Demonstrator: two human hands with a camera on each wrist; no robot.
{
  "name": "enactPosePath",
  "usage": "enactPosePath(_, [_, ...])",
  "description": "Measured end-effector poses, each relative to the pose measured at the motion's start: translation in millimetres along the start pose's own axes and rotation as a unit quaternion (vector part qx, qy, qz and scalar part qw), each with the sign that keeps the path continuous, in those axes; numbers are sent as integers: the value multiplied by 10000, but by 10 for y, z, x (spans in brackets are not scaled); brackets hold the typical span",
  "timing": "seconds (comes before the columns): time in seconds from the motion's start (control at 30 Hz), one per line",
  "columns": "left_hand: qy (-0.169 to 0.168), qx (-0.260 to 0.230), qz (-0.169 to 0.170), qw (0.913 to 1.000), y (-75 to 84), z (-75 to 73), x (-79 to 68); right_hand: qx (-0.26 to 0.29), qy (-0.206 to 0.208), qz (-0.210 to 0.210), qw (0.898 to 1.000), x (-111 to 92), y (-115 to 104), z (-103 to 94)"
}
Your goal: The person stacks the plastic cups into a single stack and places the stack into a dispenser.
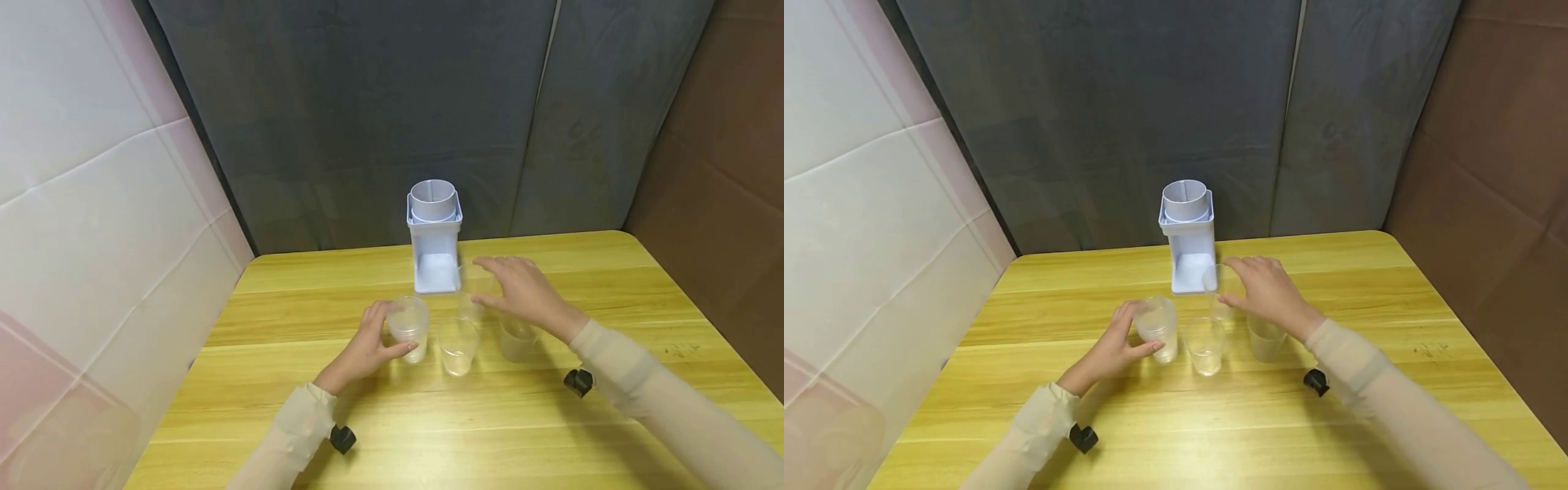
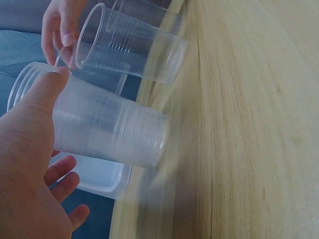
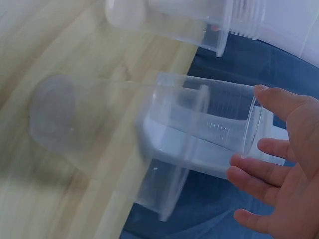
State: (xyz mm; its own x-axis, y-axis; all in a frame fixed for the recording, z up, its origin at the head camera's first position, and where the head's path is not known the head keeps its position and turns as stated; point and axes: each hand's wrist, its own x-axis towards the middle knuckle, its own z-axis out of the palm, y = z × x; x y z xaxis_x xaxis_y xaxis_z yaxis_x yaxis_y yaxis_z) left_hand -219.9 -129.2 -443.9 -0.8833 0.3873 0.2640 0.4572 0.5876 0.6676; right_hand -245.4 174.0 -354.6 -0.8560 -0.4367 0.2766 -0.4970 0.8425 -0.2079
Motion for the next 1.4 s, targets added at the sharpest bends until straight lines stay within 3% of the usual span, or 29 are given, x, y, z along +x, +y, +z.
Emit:
enactPosePath(0.67, [93, 196, 167, 9996, 33, -9, 21, 54, 30, 12, 10000, 20, -176, -199])
enactPosePath(1.4, [-13, 116, 132, 9998, 79, -48, 60, 47, 141, -388, 9991, 4, -379, -361])
